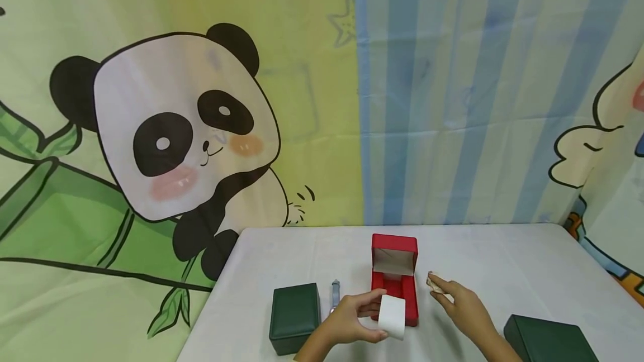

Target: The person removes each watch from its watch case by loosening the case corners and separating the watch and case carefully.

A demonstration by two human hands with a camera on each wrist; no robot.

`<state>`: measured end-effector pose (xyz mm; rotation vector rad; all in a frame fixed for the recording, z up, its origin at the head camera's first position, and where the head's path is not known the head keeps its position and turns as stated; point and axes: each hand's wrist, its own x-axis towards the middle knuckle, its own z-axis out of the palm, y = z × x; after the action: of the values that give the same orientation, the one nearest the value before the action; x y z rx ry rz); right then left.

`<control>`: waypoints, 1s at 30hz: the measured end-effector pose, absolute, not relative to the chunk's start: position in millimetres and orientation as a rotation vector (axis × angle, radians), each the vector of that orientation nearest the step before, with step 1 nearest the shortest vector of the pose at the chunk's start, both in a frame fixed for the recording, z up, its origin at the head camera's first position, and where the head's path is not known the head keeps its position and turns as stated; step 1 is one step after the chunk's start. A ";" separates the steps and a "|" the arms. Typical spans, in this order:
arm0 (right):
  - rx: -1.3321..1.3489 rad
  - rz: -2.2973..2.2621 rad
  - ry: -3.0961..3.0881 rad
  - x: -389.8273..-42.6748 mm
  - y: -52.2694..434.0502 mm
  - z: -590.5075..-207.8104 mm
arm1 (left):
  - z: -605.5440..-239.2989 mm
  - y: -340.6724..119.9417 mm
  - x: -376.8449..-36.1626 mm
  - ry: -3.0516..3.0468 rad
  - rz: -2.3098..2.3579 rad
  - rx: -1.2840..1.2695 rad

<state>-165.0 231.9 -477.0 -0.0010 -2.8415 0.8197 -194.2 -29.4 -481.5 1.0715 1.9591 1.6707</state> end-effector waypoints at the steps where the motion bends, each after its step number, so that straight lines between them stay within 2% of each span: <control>1: -0.009 0.803 -2.891 -166.2 233.4 -482.7 | -482.6 -29.3 -194.3 1.963 1.674 1.072; 9: -0.045 0.728 -3.218 -161.5 231.3 -520.8 | -489.7 -29.2 -196.2 2.014 1.683 1.078; 19: -0.039 0.611 -3.345 -154.4 235.5 -529.1 | -496.9 -21.6 -201.2 2.157 1.623 0.992; 26: 0.018 0.753 -3.247 -150.3 233.7 -499.1 | -501.9 -19.9 -206.1 2.266 1.602 0.970; 30: 0.226 1.084 -3.047 -149.9 218.4 -479.3 | -507.6 -16.3 -208.4 2.341 1.563 1.007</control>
<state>-149.9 218.4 -479.3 0.2262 -3.0465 1.0837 -208.4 -16.3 -507.6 1.0073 2.3413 1.5632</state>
